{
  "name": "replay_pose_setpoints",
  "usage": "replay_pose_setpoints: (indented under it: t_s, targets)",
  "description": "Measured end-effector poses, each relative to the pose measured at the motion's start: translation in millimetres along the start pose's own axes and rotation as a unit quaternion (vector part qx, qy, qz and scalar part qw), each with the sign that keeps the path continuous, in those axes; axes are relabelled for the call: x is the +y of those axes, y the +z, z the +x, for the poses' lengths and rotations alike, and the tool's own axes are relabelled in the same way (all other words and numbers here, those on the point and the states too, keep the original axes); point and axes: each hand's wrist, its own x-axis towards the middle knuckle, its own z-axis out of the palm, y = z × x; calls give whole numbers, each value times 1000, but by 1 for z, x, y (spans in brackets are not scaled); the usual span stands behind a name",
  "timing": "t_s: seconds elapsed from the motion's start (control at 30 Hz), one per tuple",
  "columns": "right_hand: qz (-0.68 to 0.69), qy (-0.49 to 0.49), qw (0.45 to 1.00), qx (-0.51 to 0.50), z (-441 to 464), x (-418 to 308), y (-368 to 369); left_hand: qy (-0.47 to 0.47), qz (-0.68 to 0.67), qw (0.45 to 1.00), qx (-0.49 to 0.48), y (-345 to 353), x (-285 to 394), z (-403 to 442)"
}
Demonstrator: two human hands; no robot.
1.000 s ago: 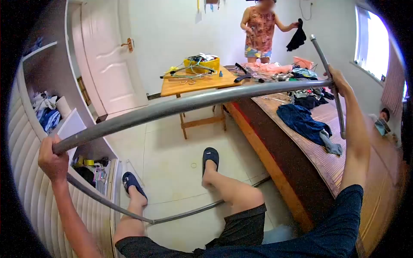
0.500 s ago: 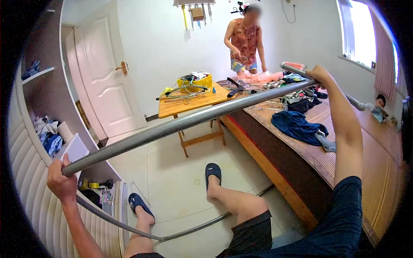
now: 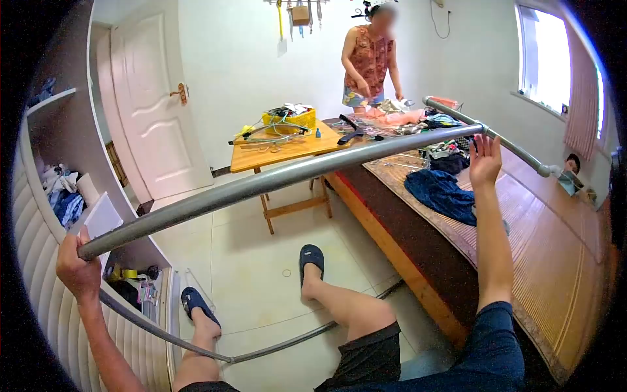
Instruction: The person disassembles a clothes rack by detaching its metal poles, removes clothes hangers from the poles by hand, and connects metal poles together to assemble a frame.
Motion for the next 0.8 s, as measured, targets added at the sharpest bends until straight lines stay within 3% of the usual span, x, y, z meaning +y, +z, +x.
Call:
replay_pose_setpoints:
  t_s: [0.23, 0.37, 0.4, 0.5, 0.7, 0.8]
  targets:
    - [81, -58, 995, -25, 57, 12, 43, 11, -10, 1000, 22, -10, -2, 0]
    - [27, -101, 993, -54, 107, 20, 11, 12, -1, 1000, 25, -11, 1, 0]
    - [-24, -113, 993, -15, 108, 19, 14, 5, -14, 999, 39, -11, 1, -1]
    - [-85, -75, 992, -52, 118, 5, 17, 3, -21, 998, 50, -10, -1, -3]
    - [-170, -66, 983, -33, 123, -4, 0, 41, -59, 995, 73, -8, 15, 5]
    - [-198, -7, 979, -52, 125, -13, 0, 53, -49, 994, 79, -7, 12, 5]
